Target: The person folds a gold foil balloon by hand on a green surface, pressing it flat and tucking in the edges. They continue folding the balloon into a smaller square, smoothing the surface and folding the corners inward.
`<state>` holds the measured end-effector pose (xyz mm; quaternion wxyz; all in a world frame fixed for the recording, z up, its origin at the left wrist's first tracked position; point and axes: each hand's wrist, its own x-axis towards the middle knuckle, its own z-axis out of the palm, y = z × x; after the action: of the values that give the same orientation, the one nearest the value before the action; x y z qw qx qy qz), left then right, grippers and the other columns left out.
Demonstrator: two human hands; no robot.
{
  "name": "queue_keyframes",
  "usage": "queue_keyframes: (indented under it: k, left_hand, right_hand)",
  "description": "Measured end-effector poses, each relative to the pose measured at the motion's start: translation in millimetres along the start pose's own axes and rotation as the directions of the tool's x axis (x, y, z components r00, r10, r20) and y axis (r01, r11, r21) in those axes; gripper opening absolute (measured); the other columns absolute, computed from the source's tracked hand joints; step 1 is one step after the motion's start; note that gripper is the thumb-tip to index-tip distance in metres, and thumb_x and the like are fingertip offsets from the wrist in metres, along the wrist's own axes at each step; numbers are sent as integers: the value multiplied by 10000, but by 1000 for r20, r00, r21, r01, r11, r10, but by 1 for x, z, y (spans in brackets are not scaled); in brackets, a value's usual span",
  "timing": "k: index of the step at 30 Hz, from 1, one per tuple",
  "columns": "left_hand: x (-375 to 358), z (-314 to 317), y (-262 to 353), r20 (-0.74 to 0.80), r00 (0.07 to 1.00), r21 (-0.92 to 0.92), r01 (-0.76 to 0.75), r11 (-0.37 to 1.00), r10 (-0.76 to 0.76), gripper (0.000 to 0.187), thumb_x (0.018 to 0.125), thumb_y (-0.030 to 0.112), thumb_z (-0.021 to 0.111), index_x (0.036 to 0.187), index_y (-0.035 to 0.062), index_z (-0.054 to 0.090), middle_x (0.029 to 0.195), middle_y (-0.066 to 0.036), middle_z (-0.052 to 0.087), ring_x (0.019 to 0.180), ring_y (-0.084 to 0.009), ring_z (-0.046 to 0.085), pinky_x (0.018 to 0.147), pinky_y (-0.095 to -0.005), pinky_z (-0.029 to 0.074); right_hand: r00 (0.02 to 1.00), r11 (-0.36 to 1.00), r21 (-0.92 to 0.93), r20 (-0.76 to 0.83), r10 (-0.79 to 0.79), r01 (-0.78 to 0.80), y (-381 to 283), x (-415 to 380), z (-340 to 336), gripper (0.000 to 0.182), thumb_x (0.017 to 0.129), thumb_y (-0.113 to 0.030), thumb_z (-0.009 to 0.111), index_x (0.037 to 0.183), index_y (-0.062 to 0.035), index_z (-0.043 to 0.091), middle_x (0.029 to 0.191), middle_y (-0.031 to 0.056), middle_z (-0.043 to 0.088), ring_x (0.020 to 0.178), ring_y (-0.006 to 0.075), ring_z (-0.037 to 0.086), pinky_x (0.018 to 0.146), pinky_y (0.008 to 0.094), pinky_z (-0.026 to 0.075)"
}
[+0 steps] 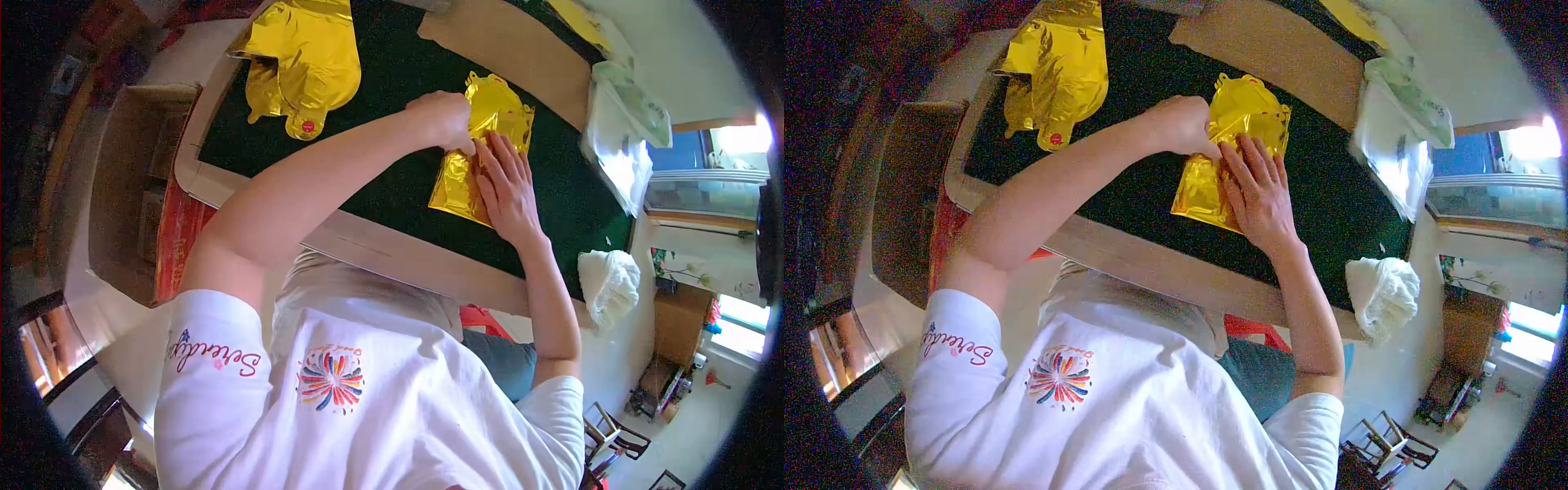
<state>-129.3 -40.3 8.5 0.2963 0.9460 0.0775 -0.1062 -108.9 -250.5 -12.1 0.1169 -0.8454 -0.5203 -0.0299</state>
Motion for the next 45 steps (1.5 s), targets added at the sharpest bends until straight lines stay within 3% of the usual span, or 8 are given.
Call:
queue_keyframes:
  k: [3,15,18,20,23,32,39,45]
  left_hand:
    - [11,4,-5,70,993,-20,-95,995,96,336,635,351,782,725,34,713,704,-108,685,637,-242,661,608,-366,526]
    - [0,11,-4,190,980,-482,152,863,-66,182,735,186,743,743,16,678,574,-40,549,403,-124,457,347,-281,314]
    - [0,13,-4,197,975,-507,187,842,-98,194,732,178,731,792,0,682,623,-74,606,479,-182,555,429,-318,428]
    - [4,19,-7,-52,997,-242,-72,968,61,248,718,170,729,871,-18,677,682,-112,648,644,-253,644,609,-352,517]
    - [5,16,-5,-8,1000,-241,-24,970,23,291,703,168,732,917,-18,668,784,-145,677,814,-290,665,771,-362,519]
    - [-2,23,-14,-180,979,-281,-141,949,92,249,711,131,723,906,-4,645,825,-143,672,795,-291,663,743,-367,523]
    - [-15,22,-12,-179,984,-404,-54,913,-21,189,732,116,696,867,-5,641,817,-148,671,790,-280,664,713,-379,525]
    - [-25,29,-15,-361,919,-137,-222,965,161,123,771,104,654,872,35,641,824,-135,663,777,-302,654,712,-392,518]
  right_hand:
    - [1000,1000,-6,-1,5,-5,0,-1,2,456,956,-244,413,1398,-128,405,1467,157,332,1366,329,298,1122,474,202]
    - [1000,1000,-13,-2,-20,20,0,0,-1,454,948,-225,433,1390,-126,421,1463,173,336,1363,334,301,1119,466,208]
    - [1000,1000,26,-11,1,-1,-1,0,-1,453,948,-237,438,1389,-131,427,1464,173,335,1365,332,298,1122,467,203]
    - [1000,999,32,-10,9,-9,-3,1,-2,449,949,-239,435,1385,-132,432,1464,172,335,1365,332,297,1123,468,201]
    - [1000,1000,18,1,10,-10,-3,1,-2,443,952,-245,428,1383,-143,440,1465,168,334,1365,332,296,1124,473,199]
    - [1000,999,-26,7,-28,28,-3,1,-3,430,960,-238,409,1387,-213,446,1461,165,335,1353,341,311,1111,500,216]
    - [999,998,-47,-9,-43,42,-3,1,-3,416,952,-237,418,1364,-212,474,1437,176,362,1331,348,338,1099,504,237]
    - [997,996,-60,-36,-65,63,-2,2,-1,415,933,-223,455,1346,-207,491,1421,183,382,1315,350,363,1087,510,257]
